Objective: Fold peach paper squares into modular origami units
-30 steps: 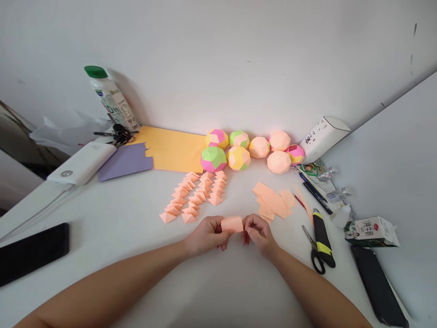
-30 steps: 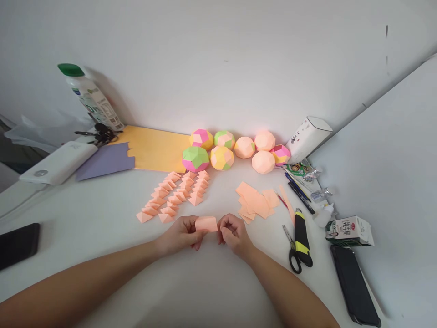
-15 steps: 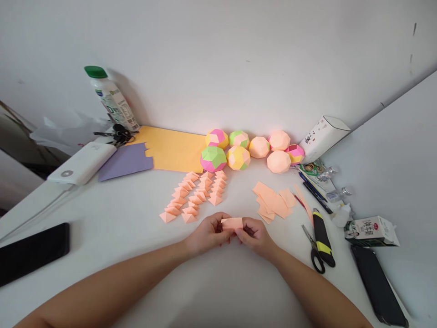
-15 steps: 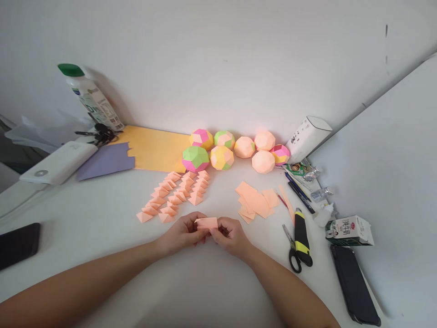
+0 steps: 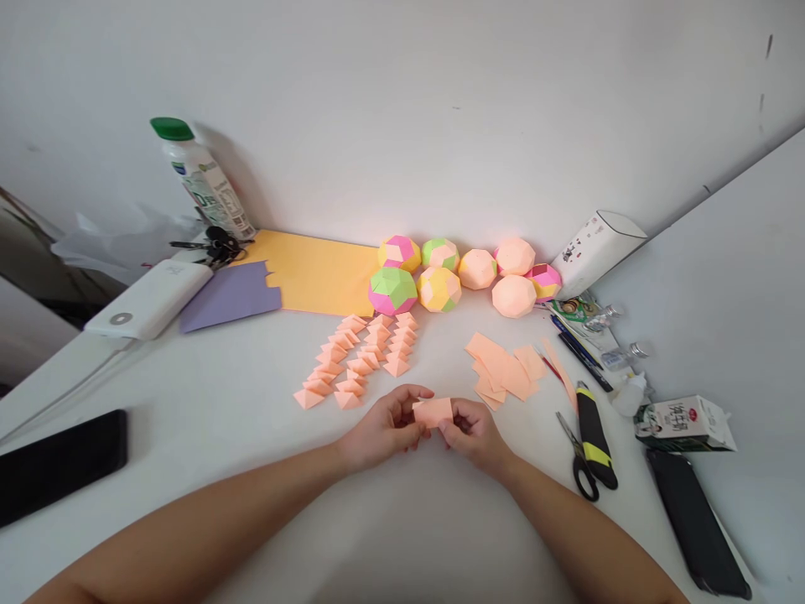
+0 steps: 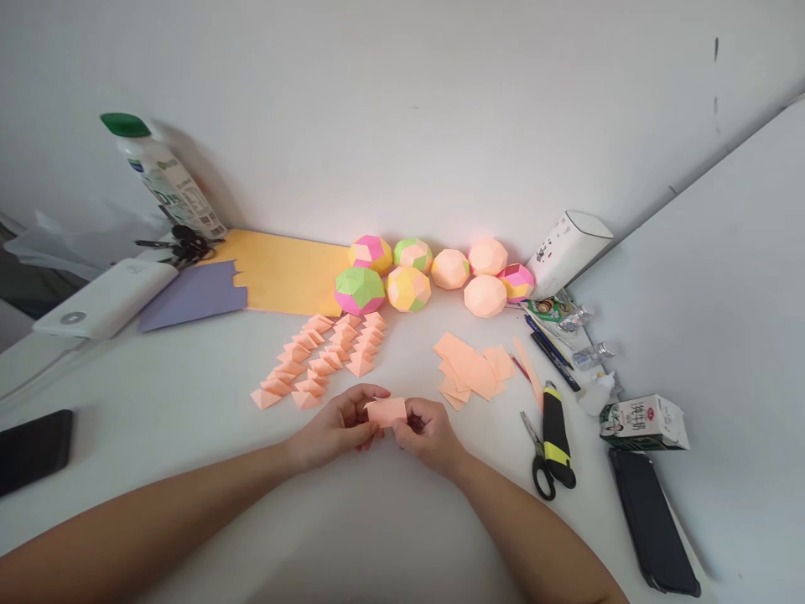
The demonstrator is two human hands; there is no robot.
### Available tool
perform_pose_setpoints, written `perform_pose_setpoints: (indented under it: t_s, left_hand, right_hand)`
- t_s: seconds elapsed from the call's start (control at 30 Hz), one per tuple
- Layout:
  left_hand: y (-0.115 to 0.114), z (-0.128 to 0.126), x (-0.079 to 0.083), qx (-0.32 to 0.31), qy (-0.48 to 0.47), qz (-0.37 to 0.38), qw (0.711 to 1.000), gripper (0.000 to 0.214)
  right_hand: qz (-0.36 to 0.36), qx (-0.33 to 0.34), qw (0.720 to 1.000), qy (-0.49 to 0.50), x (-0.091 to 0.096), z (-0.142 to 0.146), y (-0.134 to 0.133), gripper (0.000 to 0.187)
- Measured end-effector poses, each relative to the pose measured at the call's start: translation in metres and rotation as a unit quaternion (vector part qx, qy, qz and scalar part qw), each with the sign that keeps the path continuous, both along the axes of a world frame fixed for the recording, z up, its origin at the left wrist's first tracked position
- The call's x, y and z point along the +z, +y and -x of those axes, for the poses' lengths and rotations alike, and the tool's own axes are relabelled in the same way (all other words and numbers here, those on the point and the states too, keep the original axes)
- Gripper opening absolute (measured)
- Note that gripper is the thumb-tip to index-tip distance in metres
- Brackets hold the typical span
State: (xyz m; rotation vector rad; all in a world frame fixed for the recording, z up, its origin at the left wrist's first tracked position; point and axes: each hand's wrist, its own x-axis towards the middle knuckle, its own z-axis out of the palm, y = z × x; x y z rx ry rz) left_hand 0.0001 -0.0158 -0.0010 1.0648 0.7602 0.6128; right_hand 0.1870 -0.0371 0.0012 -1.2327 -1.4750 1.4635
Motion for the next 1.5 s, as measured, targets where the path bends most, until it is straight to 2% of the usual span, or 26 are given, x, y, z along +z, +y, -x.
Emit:
perform_pose_setpoints:
  t_s: [0.3,0.57,0.67,0.7,0.8,0.87,0.97,1.2,1.33,1.5]
  left_hand:
    - [0.002,0.001,-0.001,0.041,-0.028,-0.021,0.999,0.034]
    - [0.0,-0.004,0.0,0.08,-0.035,-0.016,0.996,0.031]
    - [0.002,-0.005,0.001,0.089,-0.037,-0.009,0.995,0.031]
    - [0.003,-0.006,0.001,0.09,-0.04,-0.009,0.995,0.032]
    - [0.004,-0.005,0.002,0.087,-0.038,-0.008,0.995,0.033]
    - [0.004,-0.005,0.002,0.088,-0.036,-0.008,0.995,0.033]
    - [0.004,-0.004,0.002,0.082,-0.029,-0.014,0.996,0.031]
    - [0.004,-0.003,0.002,0.075,-0.003,-0.021,0.997,0.031]
    - [0.004,-0.001,-0.004,0.066,0.007,-0.025,0.997,0.033]
    - [0.004,0.002,-0.003,0.032,0.04,-0.023,0.998,0.035]
  right_hand:
    - [0.023,-0.045,0.998,0.031,0.001,-0.002,0.001,0.018]
    - [0.011,-0.025,1.0,0.004,0.0,-0.001,0.001,0.019]
    - [-0.031,-0.039,0.999,0.013,-0.004,0.0,-0.002,0.012]
    - [-0.053,-0.044,0.997,0.02,-0.006,0.0,-0.003,0.017]
    - [-0.12,-0.025,0.992,0.008,-0.007,-0.001,-0.005,0.046]
    - [-0.163,-0.002,0.987,-0.01,-0.007,-0.003,-0.005,0.054]
    - [-0.208,0.011,0.978,-0.03,-0.008,-0.004,-0.004,0.053]
    - [-0.263,-0.036,0.962,-0.069,-0.014,-0.001,-0.002,0.059]
    - [-0.287,-0.028,0.952,-0.105,-0.012,-0.002,-0.002,0.049]
    - [-0.239,-0.056,0.964,-0.107,-0.009,-0.003,0.001,0.015]
